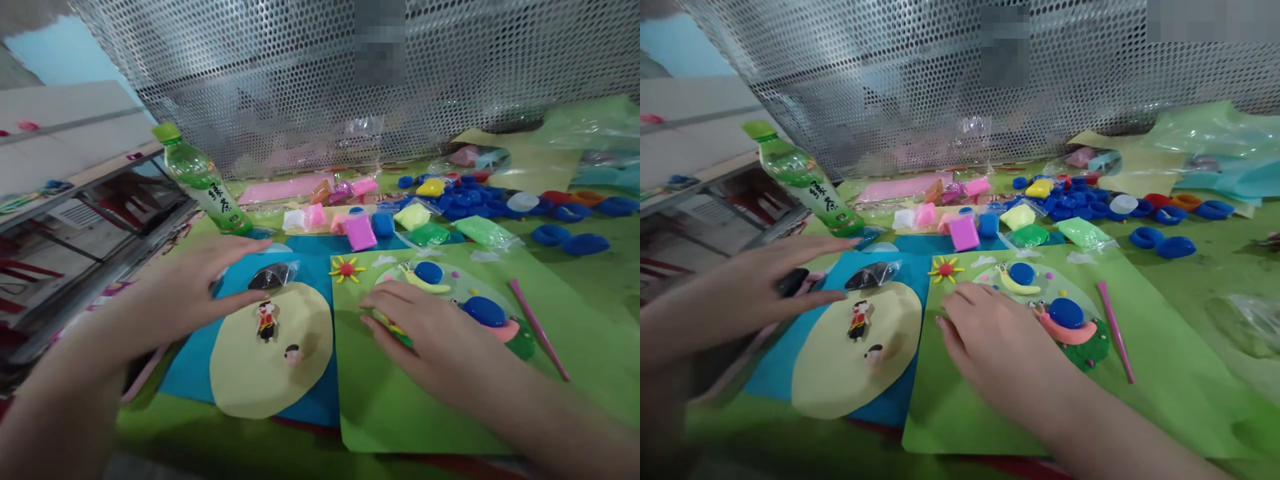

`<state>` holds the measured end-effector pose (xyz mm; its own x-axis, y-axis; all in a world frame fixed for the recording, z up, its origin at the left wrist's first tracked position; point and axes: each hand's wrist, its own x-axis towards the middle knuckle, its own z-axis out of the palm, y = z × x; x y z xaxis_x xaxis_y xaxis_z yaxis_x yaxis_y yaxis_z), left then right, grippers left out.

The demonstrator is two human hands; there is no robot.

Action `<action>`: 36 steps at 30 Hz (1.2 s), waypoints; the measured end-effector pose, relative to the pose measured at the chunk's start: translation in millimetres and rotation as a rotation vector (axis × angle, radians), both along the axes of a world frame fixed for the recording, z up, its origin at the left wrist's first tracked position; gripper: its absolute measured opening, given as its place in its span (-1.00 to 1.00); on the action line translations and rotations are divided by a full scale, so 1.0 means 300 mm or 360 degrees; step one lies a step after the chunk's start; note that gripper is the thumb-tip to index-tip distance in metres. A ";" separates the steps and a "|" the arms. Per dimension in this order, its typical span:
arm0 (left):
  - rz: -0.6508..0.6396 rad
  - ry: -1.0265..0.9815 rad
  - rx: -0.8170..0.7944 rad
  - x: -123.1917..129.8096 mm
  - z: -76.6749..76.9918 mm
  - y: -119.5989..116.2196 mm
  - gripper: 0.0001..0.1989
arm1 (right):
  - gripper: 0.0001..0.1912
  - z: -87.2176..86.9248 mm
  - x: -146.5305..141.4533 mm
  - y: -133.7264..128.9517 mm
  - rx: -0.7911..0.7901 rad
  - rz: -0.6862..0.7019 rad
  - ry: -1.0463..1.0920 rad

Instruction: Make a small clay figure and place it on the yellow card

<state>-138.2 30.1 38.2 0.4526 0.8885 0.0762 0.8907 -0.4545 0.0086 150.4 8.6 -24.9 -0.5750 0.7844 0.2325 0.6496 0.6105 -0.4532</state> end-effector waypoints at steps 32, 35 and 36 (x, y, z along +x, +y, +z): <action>-0.0481 -0.0442 0.0304 0.326 -0.051 -0.073 -0.31 | -0.98 0.018 -0.012 -0.025 0.0162 -0.0120 0.0850; -0.0414 -0.0493 0.0243 0.325 -0.046 -0.077 -0.30 | -0.94 0.021 -0.009 -0.028 0.0222 -0.0073 0.0837; -0.0415 -0.0499 0.0249 0.325 -0.046 -0.078 -0.29 | -0.93 0.022 -0.008 -0.029 0.0240 -0.0059 0.0828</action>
